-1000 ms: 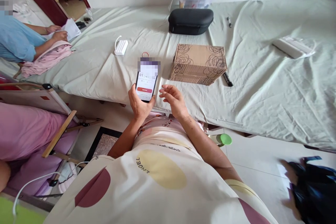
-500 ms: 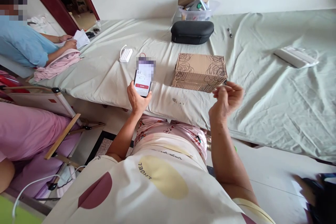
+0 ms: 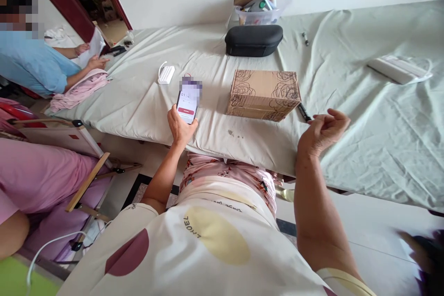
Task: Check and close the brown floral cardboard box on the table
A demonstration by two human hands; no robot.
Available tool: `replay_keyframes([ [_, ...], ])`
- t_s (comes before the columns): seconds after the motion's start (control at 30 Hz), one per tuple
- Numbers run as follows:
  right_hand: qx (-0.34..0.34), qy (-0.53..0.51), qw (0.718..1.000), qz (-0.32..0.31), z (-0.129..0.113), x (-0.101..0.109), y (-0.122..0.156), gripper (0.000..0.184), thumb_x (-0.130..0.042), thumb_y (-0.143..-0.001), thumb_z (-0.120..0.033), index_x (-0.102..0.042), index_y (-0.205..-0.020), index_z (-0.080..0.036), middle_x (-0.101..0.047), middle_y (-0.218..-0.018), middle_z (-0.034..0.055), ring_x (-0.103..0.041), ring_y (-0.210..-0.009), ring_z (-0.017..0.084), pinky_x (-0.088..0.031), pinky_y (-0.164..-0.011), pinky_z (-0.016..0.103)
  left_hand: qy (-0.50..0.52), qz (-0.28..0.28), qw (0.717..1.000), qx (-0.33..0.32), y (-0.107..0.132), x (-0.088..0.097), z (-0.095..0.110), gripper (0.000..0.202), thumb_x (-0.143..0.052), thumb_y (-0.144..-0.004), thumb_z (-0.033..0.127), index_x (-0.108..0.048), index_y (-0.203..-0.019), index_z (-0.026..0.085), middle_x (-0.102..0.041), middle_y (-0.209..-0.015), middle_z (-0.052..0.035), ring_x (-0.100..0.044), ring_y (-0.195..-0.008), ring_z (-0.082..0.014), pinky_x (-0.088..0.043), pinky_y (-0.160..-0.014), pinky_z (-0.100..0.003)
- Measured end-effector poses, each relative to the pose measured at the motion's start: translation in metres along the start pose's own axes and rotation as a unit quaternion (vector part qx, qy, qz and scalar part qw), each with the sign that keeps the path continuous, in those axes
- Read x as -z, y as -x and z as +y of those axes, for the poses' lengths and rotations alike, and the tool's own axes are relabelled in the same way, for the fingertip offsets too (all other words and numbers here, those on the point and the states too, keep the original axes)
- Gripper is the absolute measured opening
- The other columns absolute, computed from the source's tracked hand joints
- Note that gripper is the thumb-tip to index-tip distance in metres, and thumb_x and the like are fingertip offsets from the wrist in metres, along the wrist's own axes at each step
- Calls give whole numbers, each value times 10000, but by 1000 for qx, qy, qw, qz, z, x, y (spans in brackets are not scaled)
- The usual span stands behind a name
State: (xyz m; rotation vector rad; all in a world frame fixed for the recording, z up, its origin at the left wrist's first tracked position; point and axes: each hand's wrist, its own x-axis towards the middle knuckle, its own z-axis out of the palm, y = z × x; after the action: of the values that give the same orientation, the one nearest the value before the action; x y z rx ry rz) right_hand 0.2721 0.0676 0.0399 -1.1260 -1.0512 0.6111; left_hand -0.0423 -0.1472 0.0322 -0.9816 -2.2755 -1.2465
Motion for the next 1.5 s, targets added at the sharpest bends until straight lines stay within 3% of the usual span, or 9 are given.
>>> replay_keyframes([
  [0.23, 15, 14, 1000, -9, 3, 1, 0, 325, -474, -828, 39, -544, -998, -229, -573, -737, -46, -567, -650, 153, -504, -746, 316, -23, -12, 1000, -10, -14, -5, -9, 876, -841, -644, 189, -417, -1409, 144, -574, -1368, -226, -542, -1358, -401, -409, -1199, -589],
  [0.43, -13, 30, 999, -10, 7, 3, -2, 328, -477, -822, 48, -545, -991, -224, -569, -729, -60, -561, -621, 143, -499, -746, 306, -28, -45, 999, 14, -30, -16, -19, 846, -826, -618, 167, -447, -1373, 123, -589, -1334, -227, -558, -1343, -410, -424, -1185, -582],
  [0.67, -49, 25, 998, -8, 6, 1, -3, 325, -469, -822, 44, -536, -945, -250, -556, -732, -51, -527, -617, 153, -494, -709, 314, -32, -76, 996, 20, -28, -20, -28, 831, -825, -610, 160, -458, -1355, 131, -589, -1328, -224, -578, -1322, -396, -452, -1165, -546],
  [0.87, -71, 16, 997, 21, 13, 2, -10, 342, -448, -779, 71, -527, -896, -241, -543, -689, -73, -504, -532, 127, -451, -640, 294, -50, -96, 993, 45, -25, -12, -31, 832, -828, -642, 194, -440, -1372, 100, -576, -1347, -241, -555, -1360, -402, -436, -1189, -540],
  [1.07, -99, -24, 995, -6, 22, 11, -11, 269, -459, -774, -13, -545, -940, -205, -580, -693, -96, -541, -505, 86, -398, -552, 210, -57, -101, 993, 34, -23, -7, -39, 828, -833, -671, 216, -418, -1386, 176, -582, -1372, -190, -536, -1395, -387, -435, -1211, -516],
  [1.2, -124, -46, 991, 4, 25, 14, -11, 256, -464, -735, -37, -538, -913, -207, -572, -672, -93, -531, -488, 80, -331, -486, 192, -62, -108, 991, 38, -24, -6, -42, 830, -838, -674, 223, -423, -1390, 156, -578, -1379, -201, -536, -1401, -390, -435, -1213, -514],
  [1.5, -121, -46, 992, -11, 26, 16, -10, 225, -481, -680, -104, -538, -870, -209, -567, -653, -89, -538, -494, 76, -335, -460, 169, -87, -115, 987, 76, -29, -10, -51, 834, -854, -645, 269, -478, -1376, 131, -614, -1381, -230, -547, -1399, -423, -415, -1229, -554],
])
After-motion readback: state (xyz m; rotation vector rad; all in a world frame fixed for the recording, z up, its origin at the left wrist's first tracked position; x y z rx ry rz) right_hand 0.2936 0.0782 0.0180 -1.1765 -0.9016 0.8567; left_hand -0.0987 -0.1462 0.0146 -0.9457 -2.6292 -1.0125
